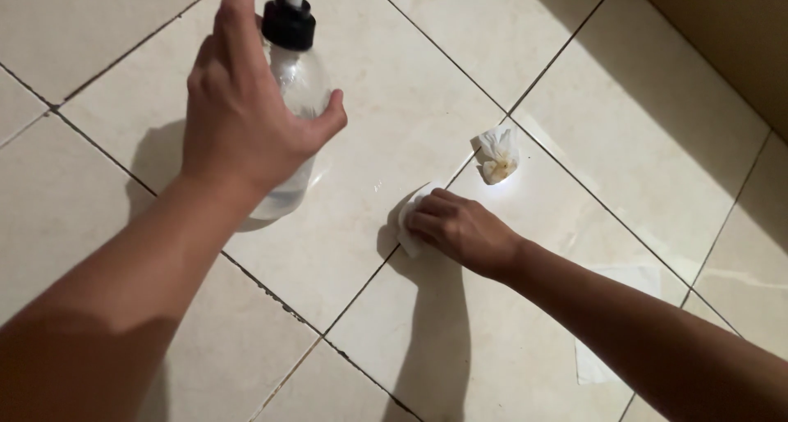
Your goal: Cleaning a stain on the floor using liquid cleaner and tissues, followed by sifting a cat litter box with a scoop.
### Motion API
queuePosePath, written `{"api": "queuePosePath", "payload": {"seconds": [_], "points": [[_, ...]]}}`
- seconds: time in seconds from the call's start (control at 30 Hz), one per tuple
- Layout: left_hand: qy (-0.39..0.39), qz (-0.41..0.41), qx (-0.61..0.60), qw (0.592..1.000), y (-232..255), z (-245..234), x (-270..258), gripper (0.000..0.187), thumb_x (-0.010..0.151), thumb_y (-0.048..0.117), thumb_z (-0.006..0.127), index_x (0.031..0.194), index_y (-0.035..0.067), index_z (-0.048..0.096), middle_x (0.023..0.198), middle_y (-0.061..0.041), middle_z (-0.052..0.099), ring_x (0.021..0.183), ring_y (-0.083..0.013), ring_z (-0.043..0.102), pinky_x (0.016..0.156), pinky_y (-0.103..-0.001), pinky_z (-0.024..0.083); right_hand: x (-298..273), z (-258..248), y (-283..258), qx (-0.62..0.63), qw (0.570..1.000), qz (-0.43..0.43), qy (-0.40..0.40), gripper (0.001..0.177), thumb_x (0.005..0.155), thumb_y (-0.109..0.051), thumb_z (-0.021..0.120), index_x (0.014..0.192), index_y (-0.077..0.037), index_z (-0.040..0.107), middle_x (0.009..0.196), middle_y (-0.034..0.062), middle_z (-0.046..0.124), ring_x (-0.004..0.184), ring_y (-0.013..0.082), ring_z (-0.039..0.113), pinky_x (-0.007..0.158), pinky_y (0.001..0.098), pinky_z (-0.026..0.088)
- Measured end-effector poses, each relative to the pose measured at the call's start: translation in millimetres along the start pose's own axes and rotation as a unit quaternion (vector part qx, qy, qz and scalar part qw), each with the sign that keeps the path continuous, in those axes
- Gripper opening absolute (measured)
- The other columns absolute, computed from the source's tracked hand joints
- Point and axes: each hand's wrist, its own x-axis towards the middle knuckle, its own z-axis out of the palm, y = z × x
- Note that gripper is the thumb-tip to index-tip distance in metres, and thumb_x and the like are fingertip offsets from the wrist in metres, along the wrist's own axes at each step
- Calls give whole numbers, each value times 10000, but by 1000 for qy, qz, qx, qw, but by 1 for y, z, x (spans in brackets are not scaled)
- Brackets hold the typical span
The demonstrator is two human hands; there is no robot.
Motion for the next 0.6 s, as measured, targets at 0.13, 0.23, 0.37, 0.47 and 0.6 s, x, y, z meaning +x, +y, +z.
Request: {"api": "queuePosePath", "payload": {"seconds": [0.13,0.23,0.37,0.47,0.6], "points": [[0,0,-25,1000,7,-7,6,1110,898,309,936,1559,29,90,1423,-255,505,1143,-422,610,1047,-500,525,-17,-8,-10,31,999,-16,-14,216,887,-125,678,1080,-35,715,1082,109,682,1011,296,636,793,391,569],[9,-2,-34,999,9,-8,7,1118,862,291,935,1558,37,99,1455,-269,504,1163,-425,615,1013,-484,534,-1,-8,3,23,999,-39,-20,190,853,-123,681,1021,-42,712,1056,106,688,1011,303,637,816,398,569],[-6,-35,-38,999,3,-3,5,1107,904,322,934,1587,47,109,1381,-228,517,1204,-405,614,1065,-487,536,37,-14,21,-6,999,14,31,176,881,-132,699,1019,-24,711,987,115,691,980,309,632,810,418,559],[-8,-40,-43,998,4,-4,4,1099,908,325,933,1587,40,119,1438,-242,503,1248,-402,608,1081,-487,534,27,-15,22,8,999,32,35,177,894,-138,704,1022,-17,714,977,116,697,962,308,634,797,421,553],[20,-30,-35,999,0,-7,-1,1063,890,287,900,1573,36,126,1473,-259,469,1275,-397,588,1130,-484,522,26,-11,31,15,999,22,38,188,887,-139,708,1024,-11,719,982,117,702,969,305,643,811,415,554]]}}
